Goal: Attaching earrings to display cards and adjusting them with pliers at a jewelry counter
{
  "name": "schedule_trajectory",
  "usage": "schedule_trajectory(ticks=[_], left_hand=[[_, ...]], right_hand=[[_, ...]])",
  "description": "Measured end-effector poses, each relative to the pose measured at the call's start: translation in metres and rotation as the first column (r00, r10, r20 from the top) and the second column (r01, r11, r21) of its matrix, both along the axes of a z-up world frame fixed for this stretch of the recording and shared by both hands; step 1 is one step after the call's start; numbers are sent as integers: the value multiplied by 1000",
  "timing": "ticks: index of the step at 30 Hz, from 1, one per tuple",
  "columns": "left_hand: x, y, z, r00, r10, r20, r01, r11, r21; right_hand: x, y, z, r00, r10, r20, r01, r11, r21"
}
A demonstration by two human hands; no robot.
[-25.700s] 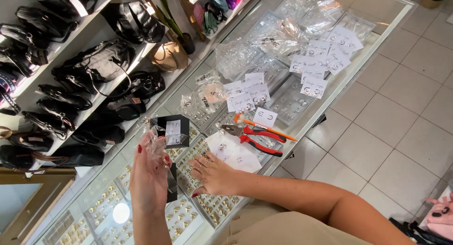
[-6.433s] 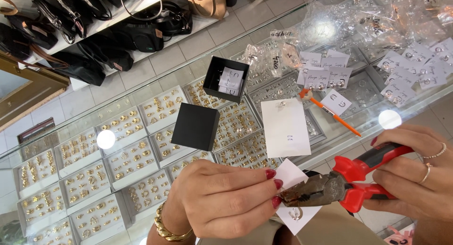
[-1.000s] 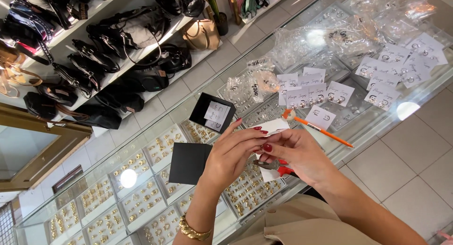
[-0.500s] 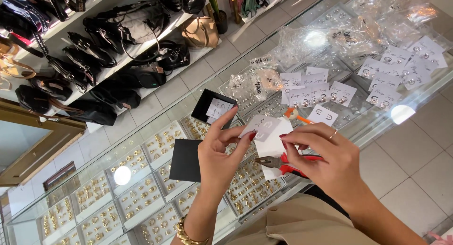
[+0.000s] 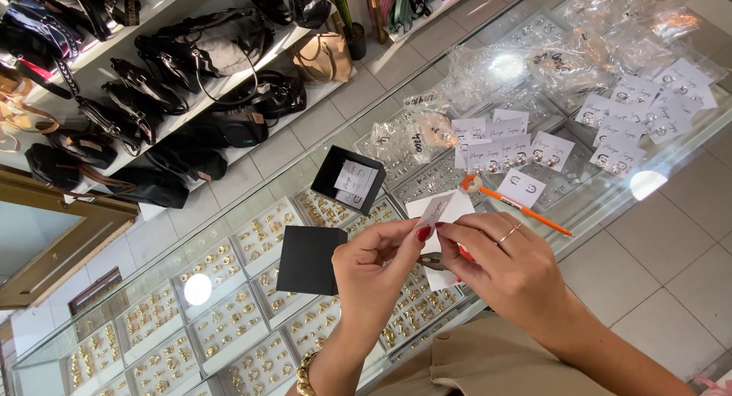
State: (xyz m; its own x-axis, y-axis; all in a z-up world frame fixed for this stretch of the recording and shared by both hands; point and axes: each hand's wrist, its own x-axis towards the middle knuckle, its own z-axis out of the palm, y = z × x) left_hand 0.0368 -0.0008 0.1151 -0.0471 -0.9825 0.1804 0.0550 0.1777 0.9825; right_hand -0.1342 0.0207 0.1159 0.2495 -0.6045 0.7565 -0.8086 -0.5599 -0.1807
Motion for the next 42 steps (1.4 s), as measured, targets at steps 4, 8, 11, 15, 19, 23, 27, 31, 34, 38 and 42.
schedule_trajectory(ticks=[4,8,11,15,19,23,27,31,34,38,42], left_hand=[[-1,2,1,998,-23,55,24,999,-23],[-2,6,2,999,-36,35,37,998,-48],[-3,8,5,998,-62,9,62,995,-82],[-3,10,4,994,-96,-45,94,994,-61],[-3,14,6,940,-227,-255,209,973,-99],[-1,14,8,926,-309,-218,266,942,-206],[2,17,15,927,-347,-144,315,926,-208],[4,19,17,919,-394,-4,374,875,-308],[4,19,18,919,-393,45,382,854,-352],[6,19,27,918,-372,137,395,834,-384],[13,21,33,903,-346,255,417,850,-321]], right_hand=[[0,3,4,999,-37,-33,36,999,-3],[-1,5,7,997,-38,-73,38,999,-11],[-2,6,5,994,-67,-89,64,997,-31],[-2,9,4,1000,-30,-6,29,999,-46],[2,13,1,933,9,359,-24,999,38],[-3,11,-7,865,81,495,-108,994,25],[-8,13,-25,847,55,529,-79,997,22],[-12,17,-41,807,32,589,-46,999,9],[-15,19,-49,812,34,582,-29,999,-18],[-17,21,-50,823,54,566,-20,998,-66],[-2,25,-35,794,32,607,-3,999,-49]])
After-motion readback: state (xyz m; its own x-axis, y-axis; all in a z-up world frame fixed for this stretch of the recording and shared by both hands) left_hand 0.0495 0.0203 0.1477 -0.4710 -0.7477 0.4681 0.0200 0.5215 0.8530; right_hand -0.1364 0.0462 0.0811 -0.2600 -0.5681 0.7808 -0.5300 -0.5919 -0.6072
